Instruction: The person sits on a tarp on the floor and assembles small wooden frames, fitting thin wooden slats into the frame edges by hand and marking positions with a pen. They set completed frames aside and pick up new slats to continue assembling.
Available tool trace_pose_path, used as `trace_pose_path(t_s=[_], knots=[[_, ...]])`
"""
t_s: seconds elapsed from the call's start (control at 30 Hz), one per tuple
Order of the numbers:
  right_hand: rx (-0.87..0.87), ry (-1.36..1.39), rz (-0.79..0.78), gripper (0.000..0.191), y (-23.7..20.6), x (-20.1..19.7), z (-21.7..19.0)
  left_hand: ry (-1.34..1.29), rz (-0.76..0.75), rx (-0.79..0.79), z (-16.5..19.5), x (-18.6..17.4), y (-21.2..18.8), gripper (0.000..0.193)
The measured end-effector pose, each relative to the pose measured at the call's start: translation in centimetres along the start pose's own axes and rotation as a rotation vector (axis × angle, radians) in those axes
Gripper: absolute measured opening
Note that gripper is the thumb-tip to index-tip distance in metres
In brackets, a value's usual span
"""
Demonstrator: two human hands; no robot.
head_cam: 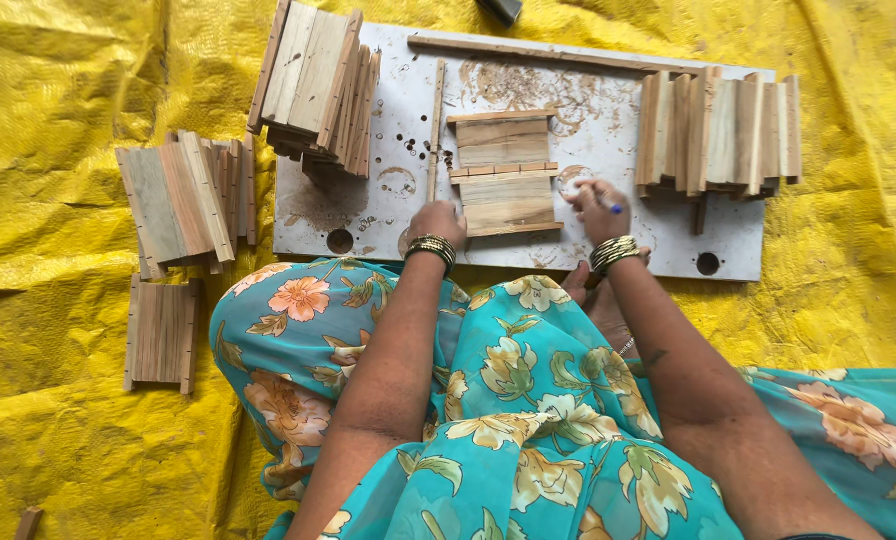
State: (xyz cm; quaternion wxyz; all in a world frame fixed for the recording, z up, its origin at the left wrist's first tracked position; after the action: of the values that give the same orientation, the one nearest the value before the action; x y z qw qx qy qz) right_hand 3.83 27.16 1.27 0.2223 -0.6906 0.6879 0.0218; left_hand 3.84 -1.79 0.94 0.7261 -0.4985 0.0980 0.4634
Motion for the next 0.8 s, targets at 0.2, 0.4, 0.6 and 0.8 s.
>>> trace_pose_path(t_s=[0.2,0.4,0.6,0.8], knots=[[0.051,-0.198,-0.078,0.021,-3.1,2.7,-1.7,0.039,0.061,0.099,-0.6,1.2,-0.5,0.029],[0.032,-0.076,-0.059,0.022,-4.2,3.4,-3.1,-0.063,0.18,0.079,-0.8,1.8,-1.3,0.028],[0.122,0.13,-0.126,0.022,-4.8,4.1,-2.5,-0.618,0.157,0.148,-0.8,1.1,-1.7,0.029],[0.049,0.245,-0.143,0.023,-4.7,4.4,-2.7,-1.262,0.194,0.483,0.2,-1.0,-2.5,0.025]])
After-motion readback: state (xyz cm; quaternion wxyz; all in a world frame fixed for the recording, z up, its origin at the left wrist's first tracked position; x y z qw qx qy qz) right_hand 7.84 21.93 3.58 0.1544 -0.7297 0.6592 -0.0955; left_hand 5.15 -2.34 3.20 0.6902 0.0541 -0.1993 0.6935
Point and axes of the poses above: each hand's wrist, its own y-axis towards the middle knuckle, its own x-axis out of the palm, z = x × y, the point moved 1 cm from there along y, towards the middle knuckle, and after that the axes turned 10 degrees about -z, right-handed, at the moved point
